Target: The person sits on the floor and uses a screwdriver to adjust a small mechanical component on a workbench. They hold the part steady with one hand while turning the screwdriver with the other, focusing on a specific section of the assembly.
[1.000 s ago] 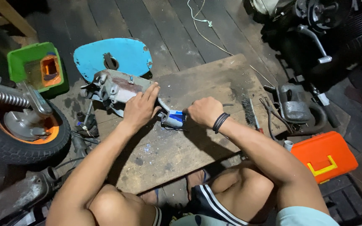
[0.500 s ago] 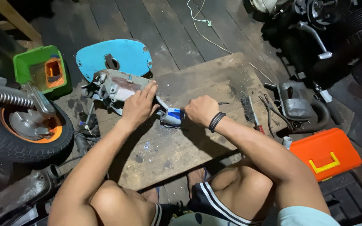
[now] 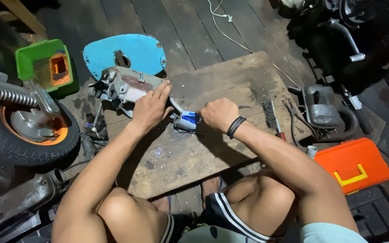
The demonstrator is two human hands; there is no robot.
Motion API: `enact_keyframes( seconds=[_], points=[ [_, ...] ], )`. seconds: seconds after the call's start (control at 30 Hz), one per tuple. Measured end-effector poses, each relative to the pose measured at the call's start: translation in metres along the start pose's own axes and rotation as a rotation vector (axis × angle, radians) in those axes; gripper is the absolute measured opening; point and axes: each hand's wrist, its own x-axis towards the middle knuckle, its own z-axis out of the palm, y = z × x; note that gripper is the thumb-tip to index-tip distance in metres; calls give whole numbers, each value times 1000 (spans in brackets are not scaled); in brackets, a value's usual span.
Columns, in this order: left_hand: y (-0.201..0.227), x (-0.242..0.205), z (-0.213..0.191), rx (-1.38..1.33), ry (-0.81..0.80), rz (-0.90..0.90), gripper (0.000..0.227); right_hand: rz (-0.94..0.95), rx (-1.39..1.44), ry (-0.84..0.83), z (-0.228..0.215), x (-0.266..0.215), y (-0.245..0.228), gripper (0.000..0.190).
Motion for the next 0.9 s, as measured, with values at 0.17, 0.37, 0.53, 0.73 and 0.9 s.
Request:
enact_keyframes(
  seconds=[0.17, 0.37, 0.53, 0.73, 0.9],
  points=[
    [1, 1, -3, -58, -7, -3, 85, -6, 59, 10, -15, -7, 0, 31],
    [2, 2, -4, -27, -2, 5, 86, 11, 51, 23, -17, -2, -4, 34],
    [1, 2, -1, -32, -10, 7, 86, -11, 73, 23, -27, -4, -2, 33],
    [1, 2, -5, -59, -60, -2, 86, -22, 152, 29, -31, -7, -2, 32],
    [1, 2, -2, -82, -75, 1, 85, -21, 174, 70, -39, -1, -9, 32]
  ],
)
